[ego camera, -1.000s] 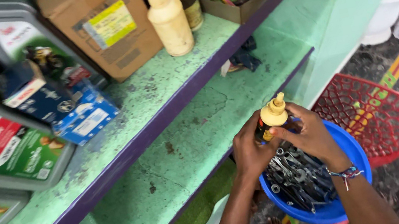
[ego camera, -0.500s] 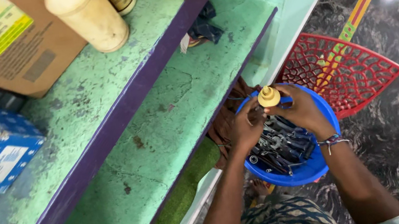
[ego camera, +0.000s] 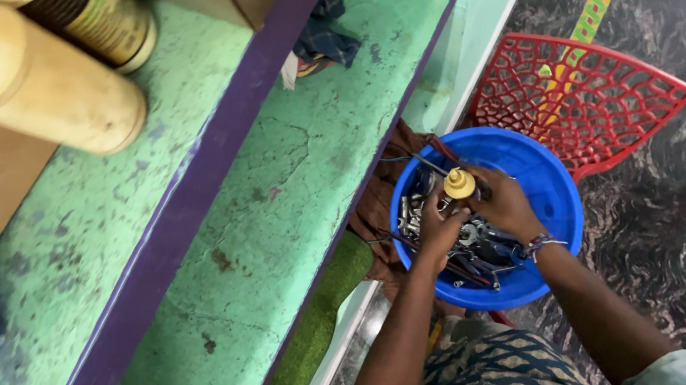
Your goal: The person picks up various automotive items including motor oil bottles, small parts boxes, and a gauge from a shelf and places them into a blue bucket on the floor.
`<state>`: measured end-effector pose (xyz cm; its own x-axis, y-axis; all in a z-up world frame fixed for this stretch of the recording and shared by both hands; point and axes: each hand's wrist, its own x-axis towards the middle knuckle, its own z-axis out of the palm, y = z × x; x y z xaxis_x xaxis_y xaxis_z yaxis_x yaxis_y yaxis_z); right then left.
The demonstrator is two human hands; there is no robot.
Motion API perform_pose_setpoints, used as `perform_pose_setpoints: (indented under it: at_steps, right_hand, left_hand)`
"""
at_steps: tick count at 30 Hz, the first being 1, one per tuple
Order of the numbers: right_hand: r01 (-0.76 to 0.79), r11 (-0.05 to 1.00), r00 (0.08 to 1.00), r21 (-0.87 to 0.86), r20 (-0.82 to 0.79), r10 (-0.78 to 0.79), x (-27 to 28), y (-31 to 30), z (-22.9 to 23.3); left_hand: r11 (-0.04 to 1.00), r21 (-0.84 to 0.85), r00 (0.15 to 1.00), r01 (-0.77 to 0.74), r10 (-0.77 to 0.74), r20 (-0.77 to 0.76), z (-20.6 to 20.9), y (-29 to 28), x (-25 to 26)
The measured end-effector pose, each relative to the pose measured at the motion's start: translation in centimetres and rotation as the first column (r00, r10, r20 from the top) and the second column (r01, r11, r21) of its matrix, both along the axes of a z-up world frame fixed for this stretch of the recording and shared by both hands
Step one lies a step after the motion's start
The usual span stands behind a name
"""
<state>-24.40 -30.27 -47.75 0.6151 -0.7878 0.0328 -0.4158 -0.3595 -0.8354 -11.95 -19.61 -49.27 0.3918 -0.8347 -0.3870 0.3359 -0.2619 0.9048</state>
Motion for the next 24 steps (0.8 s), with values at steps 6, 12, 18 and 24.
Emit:
perform_pose_setpoints:
  at_steps: [6,12,18,24]
  right_hand:
    - [0.059,0.954,0.983,0.294,0.149,-0.107,-1.0,-0.3,-8.4]
    - [0.175,0.981,0.974,0.084,0.130,-0.185,-1.7,0.1,-12.8]
    - [0.267,0.871,0.904,0.412,0.206,-0.374,-0.1,-0.5,-14.2]
    - [0.278,0.681,0.867,0.678,0.128,-0.481,0.6,-2.2,-15.5]
  left_hand:
    - [0.983,0.168,0.997,0.070,-0.076,0.027,-4.0,-1.6,-1.0]
    - [0.965,0.233,0.991,0.117,-0.096,-0.097,-9.9,-4.0,-1.6]
    - [0.987,0.131,0.961,0.093,-0.054,-0.271,-13.4,-6.7,-1.6]
    - [0.970,0.203,0.972,0.132,-0.087,-0.218,-14.2,-7.8,-1.0]
